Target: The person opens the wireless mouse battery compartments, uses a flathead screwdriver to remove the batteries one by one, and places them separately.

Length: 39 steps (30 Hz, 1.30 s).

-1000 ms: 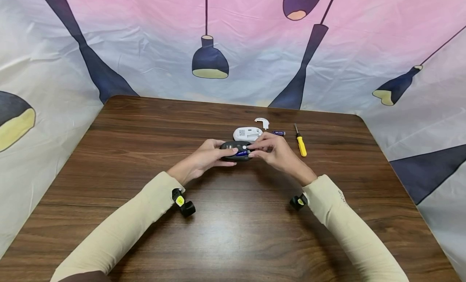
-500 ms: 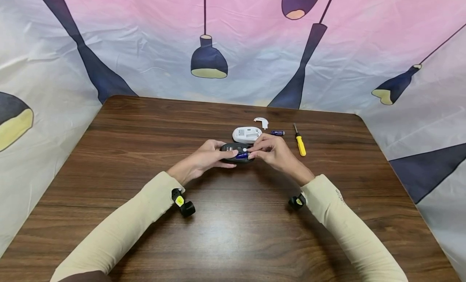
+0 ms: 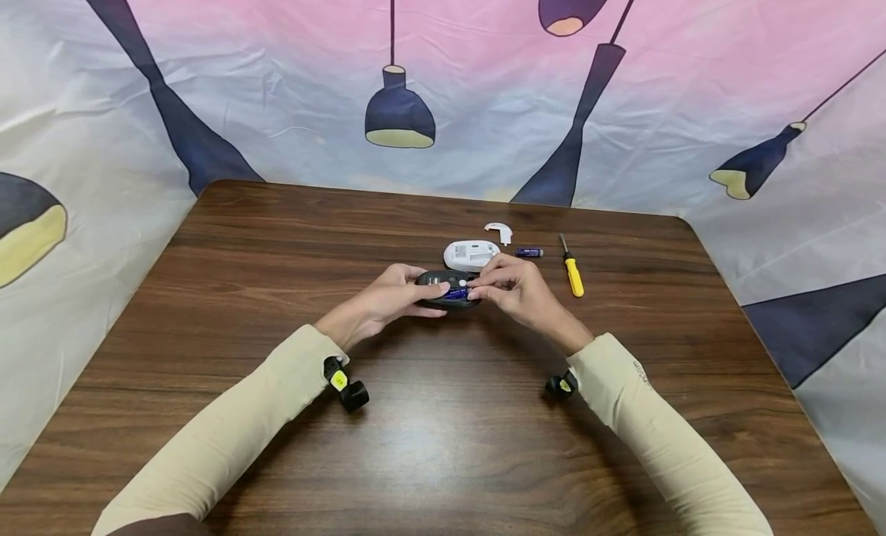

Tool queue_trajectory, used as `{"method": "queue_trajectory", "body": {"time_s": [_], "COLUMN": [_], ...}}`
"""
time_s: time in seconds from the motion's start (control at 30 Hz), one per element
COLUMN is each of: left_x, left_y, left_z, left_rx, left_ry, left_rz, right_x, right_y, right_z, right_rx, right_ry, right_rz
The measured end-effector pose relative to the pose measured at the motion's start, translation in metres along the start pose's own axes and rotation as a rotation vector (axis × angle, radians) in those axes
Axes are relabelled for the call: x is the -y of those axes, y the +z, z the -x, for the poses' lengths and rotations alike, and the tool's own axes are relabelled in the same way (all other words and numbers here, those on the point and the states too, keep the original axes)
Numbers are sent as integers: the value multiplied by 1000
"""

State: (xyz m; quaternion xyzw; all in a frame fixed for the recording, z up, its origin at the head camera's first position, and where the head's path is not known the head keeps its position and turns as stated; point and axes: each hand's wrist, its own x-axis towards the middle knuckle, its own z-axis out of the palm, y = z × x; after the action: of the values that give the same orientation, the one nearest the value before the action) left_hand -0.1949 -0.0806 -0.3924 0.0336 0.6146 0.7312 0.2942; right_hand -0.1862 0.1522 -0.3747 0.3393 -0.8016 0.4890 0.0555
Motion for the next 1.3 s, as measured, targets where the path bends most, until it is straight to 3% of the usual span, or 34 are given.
{"method": "queue_trajectory", "body": {"time_s": [0.23,0.43,0.77,1.3], "left_x": [0,0,-2,-2], "left_y": [0,1,4,8], "left_z": [-1,0,0,-2], "left_rx": [-26,-24,-34,-46], "left_ry": [-17,-16,-15,-22], "left_rz": [-6,-3,-19,-17], "right_x": [-28,-29,-29,-22], "right_y": [5,6,7,0], "right_z": [7,7,8,7], "right_rx": [-8,-40,-75,-12], "right_ry": [-86,-118,-95,-20], "right_rz": [38,65,83,167]}}
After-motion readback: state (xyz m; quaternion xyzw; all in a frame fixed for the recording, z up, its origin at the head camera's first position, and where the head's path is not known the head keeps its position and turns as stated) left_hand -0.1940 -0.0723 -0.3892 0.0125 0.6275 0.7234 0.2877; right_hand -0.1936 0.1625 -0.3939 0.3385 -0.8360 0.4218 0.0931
